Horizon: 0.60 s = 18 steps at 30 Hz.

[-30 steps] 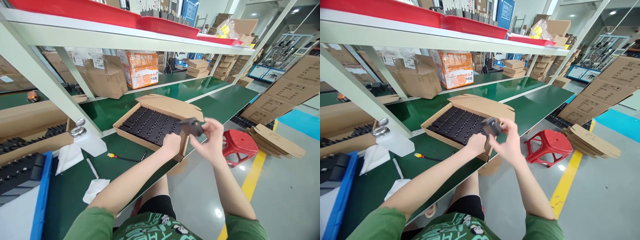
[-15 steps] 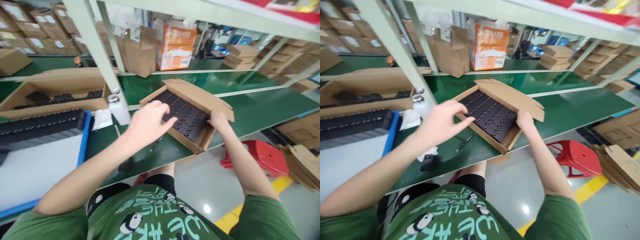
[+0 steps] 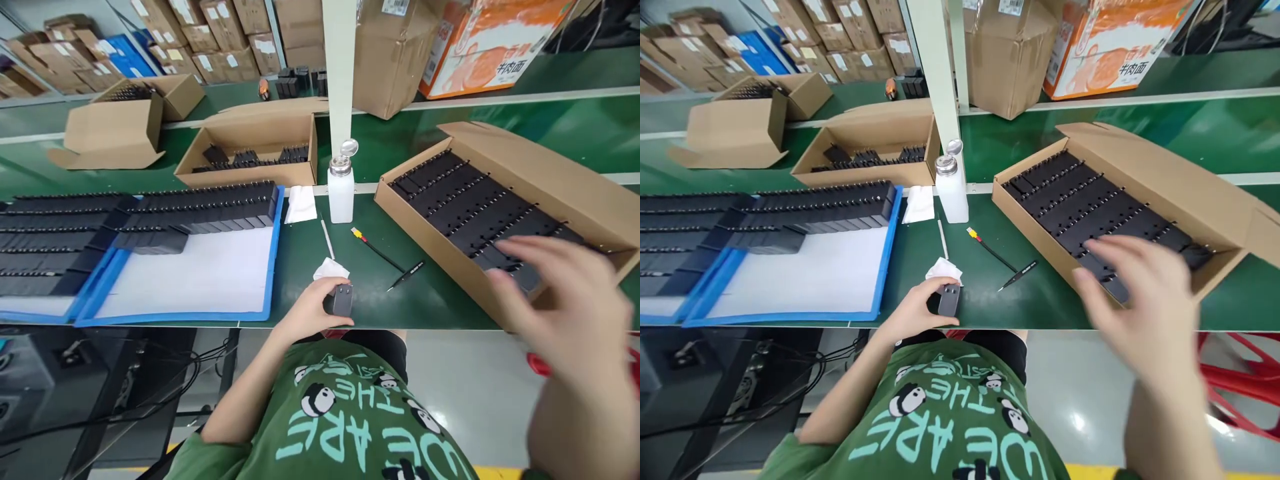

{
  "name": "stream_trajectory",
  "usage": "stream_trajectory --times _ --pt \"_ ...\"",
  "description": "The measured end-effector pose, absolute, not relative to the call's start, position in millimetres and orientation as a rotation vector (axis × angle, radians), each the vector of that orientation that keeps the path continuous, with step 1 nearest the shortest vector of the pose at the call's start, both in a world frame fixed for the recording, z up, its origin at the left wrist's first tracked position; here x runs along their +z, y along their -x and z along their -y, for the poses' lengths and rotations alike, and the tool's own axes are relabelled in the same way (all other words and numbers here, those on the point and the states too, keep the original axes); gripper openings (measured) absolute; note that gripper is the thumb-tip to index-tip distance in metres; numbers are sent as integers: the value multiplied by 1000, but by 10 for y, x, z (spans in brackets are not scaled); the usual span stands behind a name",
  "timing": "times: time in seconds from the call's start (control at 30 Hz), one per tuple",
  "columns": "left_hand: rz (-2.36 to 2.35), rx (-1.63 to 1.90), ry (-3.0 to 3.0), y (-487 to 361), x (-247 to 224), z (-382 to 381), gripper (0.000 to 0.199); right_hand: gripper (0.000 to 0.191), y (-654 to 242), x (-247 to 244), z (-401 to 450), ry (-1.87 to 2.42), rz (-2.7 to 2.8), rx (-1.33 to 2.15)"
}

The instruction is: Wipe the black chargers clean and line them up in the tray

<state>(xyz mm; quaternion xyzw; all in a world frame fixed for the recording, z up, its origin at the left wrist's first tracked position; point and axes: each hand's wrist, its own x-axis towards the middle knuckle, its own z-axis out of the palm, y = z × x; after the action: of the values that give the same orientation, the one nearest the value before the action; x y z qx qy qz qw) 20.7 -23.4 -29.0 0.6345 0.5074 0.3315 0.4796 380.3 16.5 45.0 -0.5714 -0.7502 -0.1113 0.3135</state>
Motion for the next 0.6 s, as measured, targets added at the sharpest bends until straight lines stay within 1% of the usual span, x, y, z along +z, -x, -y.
stream_trajectory --times 0.03,0.07,0.17,0.23,0.43,0.6 --pt "-1194 856 -1490 -200 -337 220 69 31 -3525 366 -34 1418 2018 -159" --pt "-1146 911 -1424 -175 -371 216 72 26 -3278 260 67 1363 2031 -20" --pt "-978 1063 -1214 -37 -410 257 91 22 -2767 -77 230 1318 2009 274" --pt "-882 1117 -1094 51 -397 301 97 23 -2565 -225 271 1309 1983 391" --pt "-750 1198 -874 150 -285 337 102 40 -1971 -355 197 1142 2185 527" --pt "-702 1297 -817 245 -239 350 96 36 -1630 -585 -61 1101 2241 506"
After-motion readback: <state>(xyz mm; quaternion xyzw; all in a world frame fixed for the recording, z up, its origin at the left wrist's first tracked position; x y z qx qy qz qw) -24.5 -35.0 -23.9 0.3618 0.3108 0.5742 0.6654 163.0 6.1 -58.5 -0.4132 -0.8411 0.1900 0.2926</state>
